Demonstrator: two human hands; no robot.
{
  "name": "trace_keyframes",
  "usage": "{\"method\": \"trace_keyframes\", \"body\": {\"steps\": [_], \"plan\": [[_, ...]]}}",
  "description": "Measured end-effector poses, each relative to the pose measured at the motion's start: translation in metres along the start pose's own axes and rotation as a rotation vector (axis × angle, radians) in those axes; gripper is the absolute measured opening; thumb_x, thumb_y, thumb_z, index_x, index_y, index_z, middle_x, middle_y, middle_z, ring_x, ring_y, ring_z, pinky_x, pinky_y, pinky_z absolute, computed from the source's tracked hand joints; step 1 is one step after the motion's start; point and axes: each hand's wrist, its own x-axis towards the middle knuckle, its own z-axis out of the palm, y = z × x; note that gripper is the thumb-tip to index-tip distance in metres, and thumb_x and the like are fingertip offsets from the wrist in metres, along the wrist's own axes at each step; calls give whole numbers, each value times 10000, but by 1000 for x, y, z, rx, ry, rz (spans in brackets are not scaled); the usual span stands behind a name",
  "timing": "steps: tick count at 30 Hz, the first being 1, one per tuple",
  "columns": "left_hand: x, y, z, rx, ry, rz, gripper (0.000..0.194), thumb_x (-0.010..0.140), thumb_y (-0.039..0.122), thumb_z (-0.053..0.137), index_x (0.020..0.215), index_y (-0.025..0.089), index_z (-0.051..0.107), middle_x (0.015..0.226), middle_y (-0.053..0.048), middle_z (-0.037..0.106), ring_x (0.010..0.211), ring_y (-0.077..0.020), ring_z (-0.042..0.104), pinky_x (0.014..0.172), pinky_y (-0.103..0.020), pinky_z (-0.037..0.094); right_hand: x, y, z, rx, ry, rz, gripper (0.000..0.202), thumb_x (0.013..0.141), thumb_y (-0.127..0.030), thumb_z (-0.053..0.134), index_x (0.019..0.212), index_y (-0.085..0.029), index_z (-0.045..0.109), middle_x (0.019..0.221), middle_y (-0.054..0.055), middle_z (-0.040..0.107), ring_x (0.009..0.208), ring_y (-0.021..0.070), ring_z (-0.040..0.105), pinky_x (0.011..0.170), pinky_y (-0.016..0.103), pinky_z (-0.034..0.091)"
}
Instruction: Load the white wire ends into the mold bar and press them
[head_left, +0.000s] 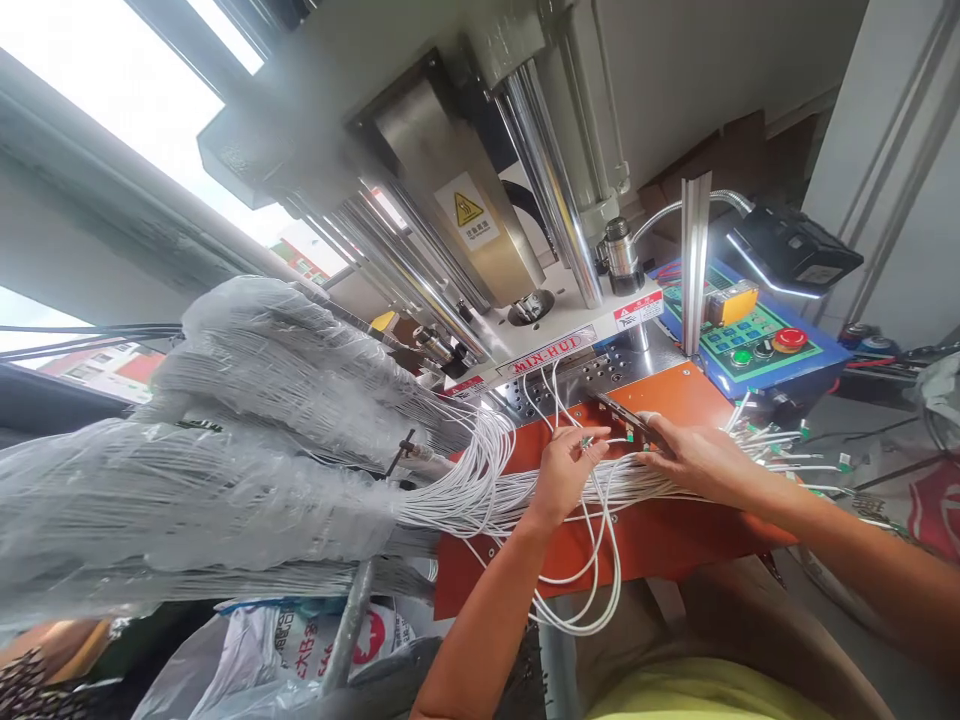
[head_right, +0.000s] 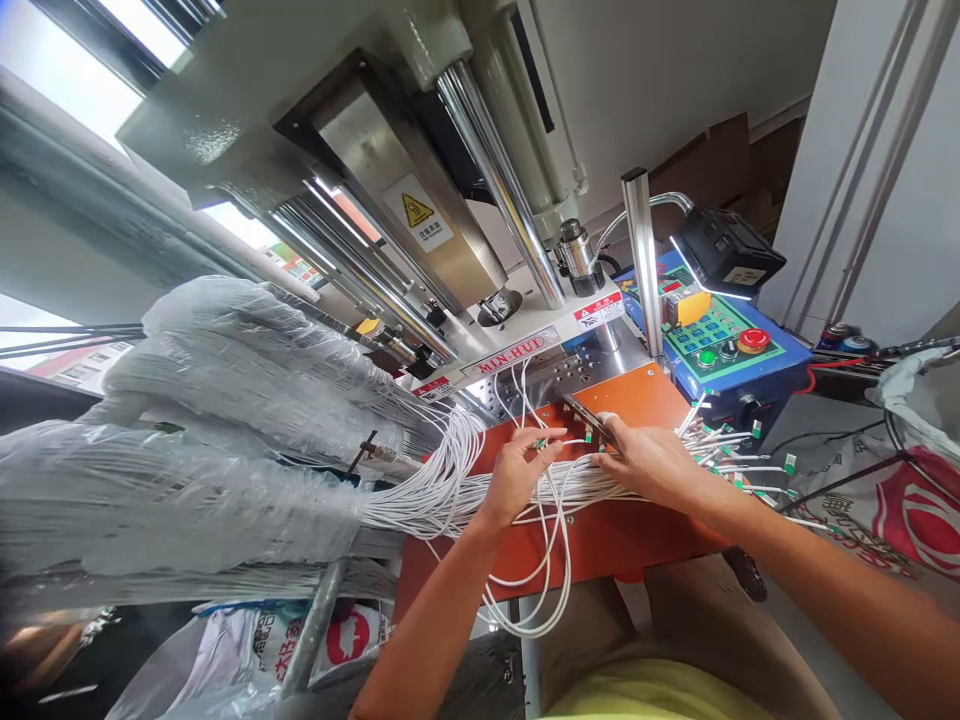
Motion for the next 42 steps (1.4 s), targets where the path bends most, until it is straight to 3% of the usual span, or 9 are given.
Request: {"method": "trace_keyframes", "body": {"steps": [5,9,14,20,27,31,33,36,42], "plan": [[-15,-2,6,-215,-50,-111,406,902,324,547,1282,182,518,793,-25,719,801,-142,642,827,-281,469,2,0,3,-31,-3,20,449,917,-533,335,1228,-226,436,894,86,697,791,307,661,598,322,379],[-20,-1,14,-328,68,-125,250,915,307,519,1123,188,446,852,-55,733,832,-143,649,882,-313,456,2,1,5,0,15,-3,428,913,-532,346,1198,-230,451,902,85,694,810,295,658,623,323,390],[-19,-2,10,-432,140,-114,164,907,335,523,945,189,458,812,-38,715,571,-77,527,659,-234,449,1,3,7,2,32,-17,440,914,-515,359,1248,-238,431,891,82,700,814,296,665,616,315,379],[0,-16,4,-438,205,-206,243,822,374,602,937,172,533,669,39,604,412,-29,349,406,-174,259,1,4,9,-39,70,-20,397,922,-474,372,1240,-242,422,888,52,708,796,270,676,586,291,352],[9,-26,11,-187,109,-87,86,877,269,491,909,190,501,596,52,587,422,-55,416,486,-189,369,4,8,16,-30,76,-27,448,921,-492,375,1291,-239,382,902,51,713,818,281,677,586,301,347],[9,-29,11,-22,53,-1,108,848,233,544,949,196,547,750,13,647,638,-97,600,641,-209,462,4,7,13,-24,64,-24,417,916,-488,388,1244,-232,412,894,56,707,805,281,674,582,298,346],[9,-29,11,83,61,55,145,814,214,607,954,195,575,790,-2,676,736,-124,647,706,-226,483,4,6,12,-24,49,-18,419,914,-487,392,1243,-229,414,888,57,707,800,285,674,576,297,342],[11,-29,11,160,89,119,105,832,235,621,928,193,621,767,-13,703,696,-129,661,688,-227,498,4,5,10,-22,37,-5,435,913,-481,398,1263,-223,407,873,59,708,793,286,673,575,296,341],[15,-36,16,78,156,124,198,889,267,575,1066,187,538,712,-10,700,622,-125,657,663,-236,509,4,5,9,-10,31,4,424,906,-456,415,1257,-218,419,895,64,708,799,280,673,578,294,347]]}}
